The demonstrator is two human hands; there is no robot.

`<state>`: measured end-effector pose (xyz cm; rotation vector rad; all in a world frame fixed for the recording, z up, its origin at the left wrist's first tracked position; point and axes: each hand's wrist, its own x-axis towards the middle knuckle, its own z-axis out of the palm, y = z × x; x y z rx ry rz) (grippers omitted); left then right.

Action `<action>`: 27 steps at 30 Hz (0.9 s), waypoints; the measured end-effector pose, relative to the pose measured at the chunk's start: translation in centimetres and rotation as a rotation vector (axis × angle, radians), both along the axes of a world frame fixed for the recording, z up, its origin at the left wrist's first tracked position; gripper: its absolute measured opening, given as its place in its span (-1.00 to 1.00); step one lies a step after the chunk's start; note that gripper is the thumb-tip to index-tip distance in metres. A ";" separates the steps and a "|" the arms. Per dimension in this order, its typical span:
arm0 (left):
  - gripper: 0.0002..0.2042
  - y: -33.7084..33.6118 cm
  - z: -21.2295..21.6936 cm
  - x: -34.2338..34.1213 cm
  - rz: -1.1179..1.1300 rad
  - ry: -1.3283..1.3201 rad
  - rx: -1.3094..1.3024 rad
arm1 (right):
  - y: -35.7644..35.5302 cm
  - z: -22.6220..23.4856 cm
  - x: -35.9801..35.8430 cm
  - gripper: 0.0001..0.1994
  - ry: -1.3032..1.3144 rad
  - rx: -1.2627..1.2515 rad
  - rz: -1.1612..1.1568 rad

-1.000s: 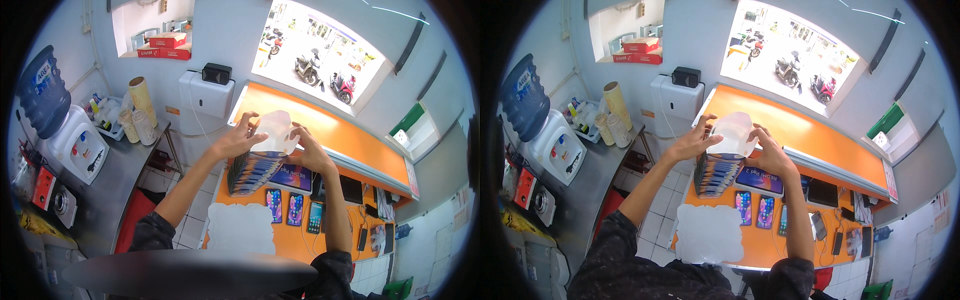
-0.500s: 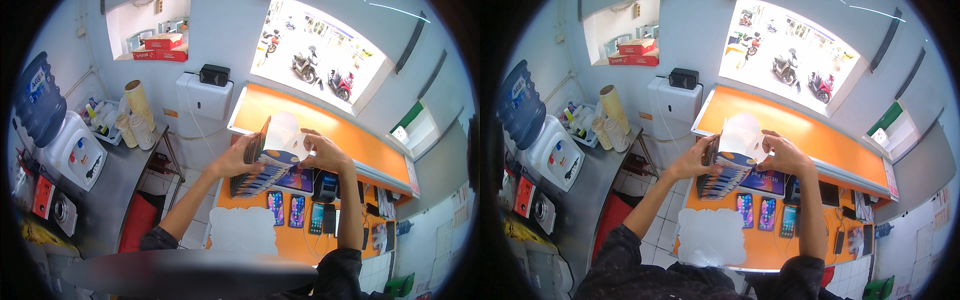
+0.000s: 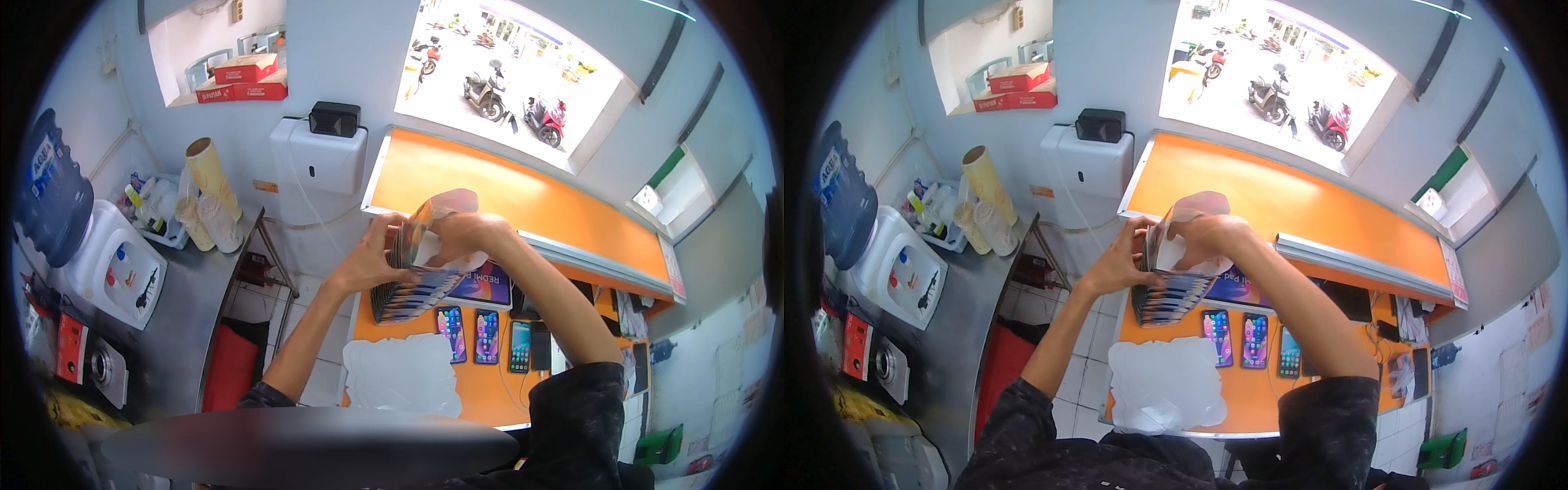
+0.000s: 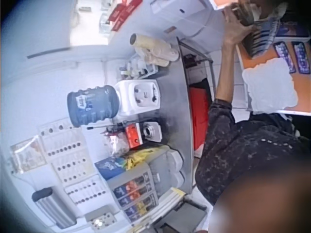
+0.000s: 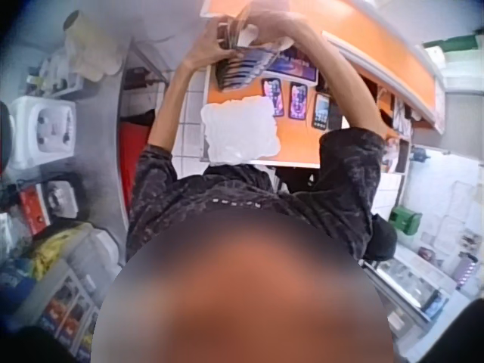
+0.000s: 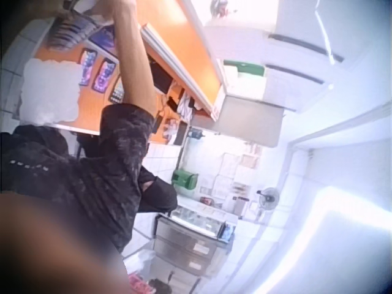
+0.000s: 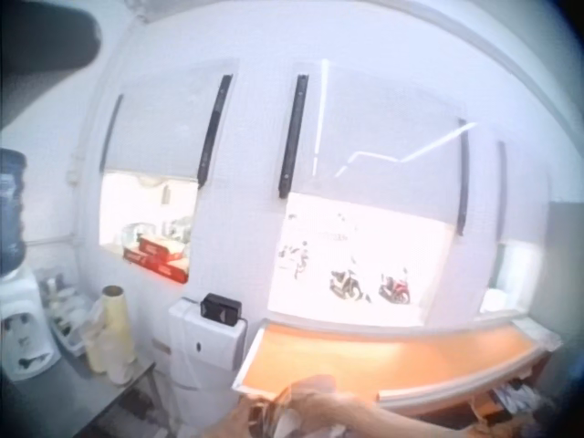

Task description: The person folds and assembles multiple small, colorful paper boxes at a counter, then places them into a larger white cardboard container. The person also briefly walks to a deep fryer and presses a button before returning to the counter to continue assembling boxes.

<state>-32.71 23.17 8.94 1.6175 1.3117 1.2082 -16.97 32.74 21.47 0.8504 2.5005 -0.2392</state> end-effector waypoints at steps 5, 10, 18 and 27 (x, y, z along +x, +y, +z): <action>0.00 0.3 -0.3 -0.2 -0.007 0.024 0.002 | 1.3 -0.3 -0.4 -0.17 -0.250 -0.071 -0.037; 0.02 1.1 -0.9 -0.1 0.010 0.027 0.057 | 1.6 -2.1 -1.1 -0.44 -0.129 0.138 0.274; 0.03 0.9 -0.9 -0.4 -0.044 -0.054 0.005 | 3.9 -6.5 -3.7 -0.66 -0.064 0.157 0.040; 0.08 1.6 -1.6 -0.4 -0.072 -0.056 -0.035 | 4.4 -7.5 -0.1 -0.69 0.001 -0.068 0.261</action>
